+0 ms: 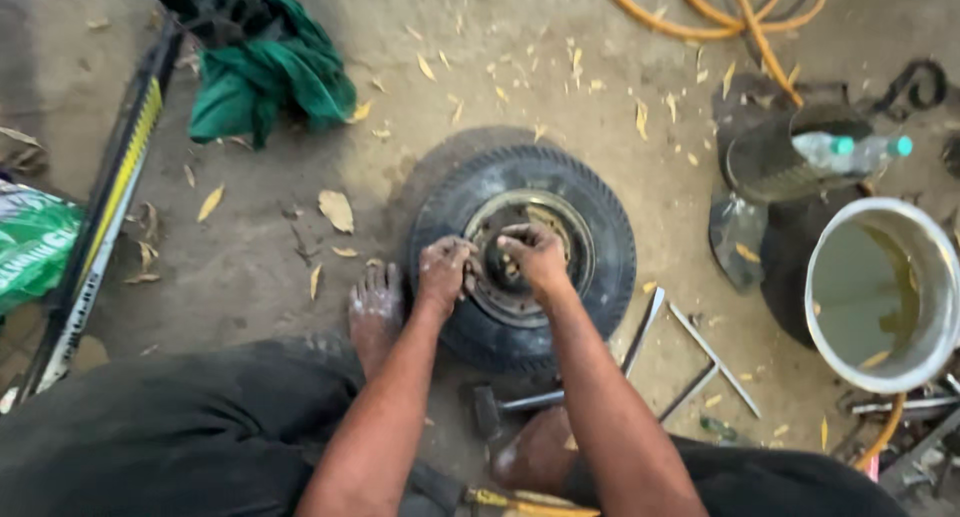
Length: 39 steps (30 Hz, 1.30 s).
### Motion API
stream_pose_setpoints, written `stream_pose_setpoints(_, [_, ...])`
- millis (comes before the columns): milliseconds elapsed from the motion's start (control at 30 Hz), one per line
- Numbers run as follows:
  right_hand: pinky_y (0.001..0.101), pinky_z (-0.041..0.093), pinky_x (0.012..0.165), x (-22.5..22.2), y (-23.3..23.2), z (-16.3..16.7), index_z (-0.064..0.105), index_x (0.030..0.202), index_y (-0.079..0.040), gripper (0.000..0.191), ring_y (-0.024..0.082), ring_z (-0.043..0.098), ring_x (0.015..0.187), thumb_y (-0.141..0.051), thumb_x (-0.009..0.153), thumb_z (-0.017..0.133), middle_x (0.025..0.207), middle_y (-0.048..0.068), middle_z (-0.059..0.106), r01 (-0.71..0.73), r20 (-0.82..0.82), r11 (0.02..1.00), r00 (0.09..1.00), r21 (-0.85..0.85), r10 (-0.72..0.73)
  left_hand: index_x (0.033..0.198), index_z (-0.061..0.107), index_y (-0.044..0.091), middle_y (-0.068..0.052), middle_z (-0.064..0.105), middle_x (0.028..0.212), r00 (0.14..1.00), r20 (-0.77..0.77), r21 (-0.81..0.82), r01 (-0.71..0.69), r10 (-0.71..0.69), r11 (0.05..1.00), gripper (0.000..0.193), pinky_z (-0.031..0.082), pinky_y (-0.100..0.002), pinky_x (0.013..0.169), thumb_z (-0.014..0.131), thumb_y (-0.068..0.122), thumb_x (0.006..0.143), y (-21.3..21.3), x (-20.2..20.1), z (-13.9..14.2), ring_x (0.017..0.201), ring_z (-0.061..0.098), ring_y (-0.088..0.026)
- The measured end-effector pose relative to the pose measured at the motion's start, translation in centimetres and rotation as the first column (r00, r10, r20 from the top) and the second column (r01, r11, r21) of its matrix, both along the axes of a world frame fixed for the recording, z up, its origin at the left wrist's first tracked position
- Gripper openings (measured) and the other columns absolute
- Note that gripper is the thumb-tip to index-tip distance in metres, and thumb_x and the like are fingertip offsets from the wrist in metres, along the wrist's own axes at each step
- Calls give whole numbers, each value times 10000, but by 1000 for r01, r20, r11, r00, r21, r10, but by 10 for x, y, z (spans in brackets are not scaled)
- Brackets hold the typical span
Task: The person removes a tire from a rim, cleans the rim, and then reassembles the tire onto the rim. They use a hammer to tap the tire bead into place and insert small metal fasteners into the rim holes.
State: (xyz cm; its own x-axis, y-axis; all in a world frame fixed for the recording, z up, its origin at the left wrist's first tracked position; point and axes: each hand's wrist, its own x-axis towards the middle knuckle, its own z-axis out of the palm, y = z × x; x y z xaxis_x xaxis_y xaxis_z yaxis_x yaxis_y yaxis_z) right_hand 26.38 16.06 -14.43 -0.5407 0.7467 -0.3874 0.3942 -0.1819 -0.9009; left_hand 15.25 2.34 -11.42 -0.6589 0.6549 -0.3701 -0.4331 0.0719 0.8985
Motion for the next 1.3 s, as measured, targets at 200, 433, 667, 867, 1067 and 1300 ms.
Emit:
stream_pose_setpoints(200, [332, 577, 695, 9, -9, -21, 795, 910, -36, 154, 178, 750, 726, -152, 812, 820, 821, 88, 780, -133, 54, 862, 991, 489, 122, 913, 677, 27, -88, 673, 636, 989, 147, 11, 10, -12, 1000, 172, 354, -268, 309, 560, 147, 952, -1, 3, -11, 374, 513, -122])
stream_pose_setpoints(433, [428, 560, 763, -8, -26, -26, 812, 939, -133, 204, 323, 727, 857, -305, 836, 777, 941, 120, 770, -354, 271, 649, 935, 673, 229, 883, 645, 19, -100, 658, 606, 990, 136, 2, 24, -24, 1000, 165, 341, -271, 289, 520, 94, 959, 1, -2, 0, 347, 491, -128])
stream_pose_setpoints(667, [423, 569, 776, -7, -24, -35, 805, 978, -175, 201, 306, 733, 894, -318, 858, 730, 974, 84, 769, -412, 336, 679, 908, 608, 250, 881, 646, -1, -106, 651, 605, 989, 149, 42, -22, 16, 999, 156, 328, -267, 299, 517, 59, 946, 0, -2, 0, 339, 465, -125])
stream_pose_setpoints(867, [432, 571, 750, -7, -28, -37, 805, 958, -188, 185, 313, 732, 862, -317, 846, 733, 949, 85, 765, -417, 367, 650, 904, 636, 221, 897, 642, -1, -100, 649, 608, 987, 163, 26, -17, 12, 1000, 135, 325, -261, 300, 523, 54, 927, 1, 0, 2, 346, 468, -116])
stream_pose_setpoints(1067, [446, 564, 728, -3, -25, -23, 784, 1000, -188, 215, 324, 717, 838, -308, 825, 750, 918, 96, 739, -468, 370, 619, 883, 631, 290, 912, 640, 2, -100, 654, 612, 989, 145, 9, -5, 4, 1000, 134, 320, -258, 300, 522, 59, 941, 1, -1, 1, 348, 470, -113])
stream_pose_setpoints(1300, [455, 554, 738, -2, -30, -13, 761, 960, -175, 193, 314, 711, 882, -281, 801, 782, 920, 81, 737, -444, 360, 605, 895, 661, 264, 930, 644, -3, -104, 658, 616, 992, 128, -9, 5, -4, 1000, 127, 331, -256, 310, 531, 52, 946, 2, -1, -2, 357, 470, -109])
